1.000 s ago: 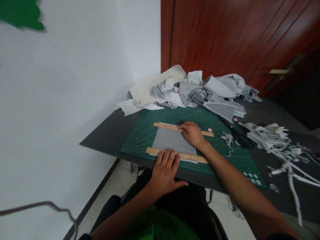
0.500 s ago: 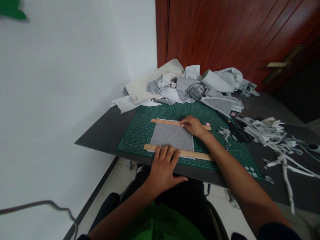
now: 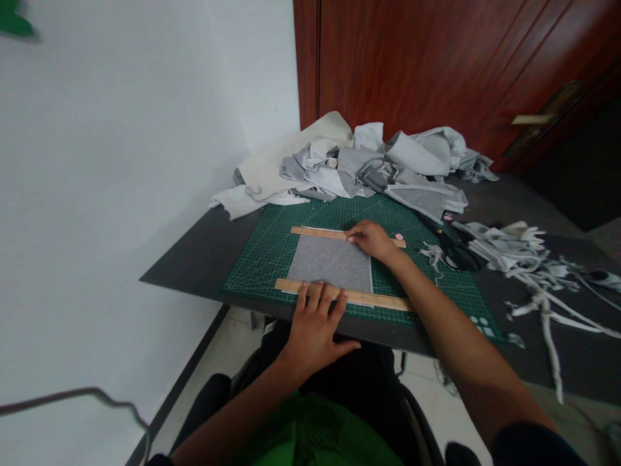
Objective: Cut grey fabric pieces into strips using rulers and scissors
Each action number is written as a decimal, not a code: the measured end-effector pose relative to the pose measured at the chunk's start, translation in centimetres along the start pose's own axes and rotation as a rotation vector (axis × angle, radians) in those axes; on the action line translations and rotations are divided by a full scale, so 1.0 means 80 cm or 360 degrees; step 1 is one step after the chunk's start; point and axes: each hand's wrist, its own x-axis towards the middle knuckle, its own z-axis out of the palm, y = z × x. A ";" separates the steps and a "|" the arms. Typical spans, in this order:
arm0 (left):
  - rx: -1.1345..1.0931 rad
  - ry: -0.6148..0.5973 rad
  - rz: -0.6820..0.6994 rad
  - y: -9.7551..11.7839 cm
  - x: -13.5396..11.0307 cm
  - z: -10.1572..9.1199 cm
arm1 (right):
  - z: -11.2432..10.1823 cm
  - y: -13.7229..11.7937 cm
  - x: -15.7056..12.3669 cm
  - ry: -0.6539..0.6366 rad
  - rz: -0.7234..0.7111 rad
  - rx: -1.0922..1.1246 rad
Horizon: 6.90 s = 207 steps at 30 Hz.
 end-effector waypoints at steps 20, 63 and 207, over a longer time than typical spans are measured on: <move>-0.0006 0.0072 -0.0021 0.009 -0.011 0.009 | -0.010 -0.001 -0.003 -0.0019 -0.0007 0.0013; 0.0067 0.0082 -0.0011 0.014 -0.013 0.021 | 0.006 0.010 -0.013 0.0182 0.0029 -0.0125; -0.0227 0.0273 0.0038 -0.012 0.055 0.003 | -0.055 0.021 -0.019 0.0246 0.0287 -0.0065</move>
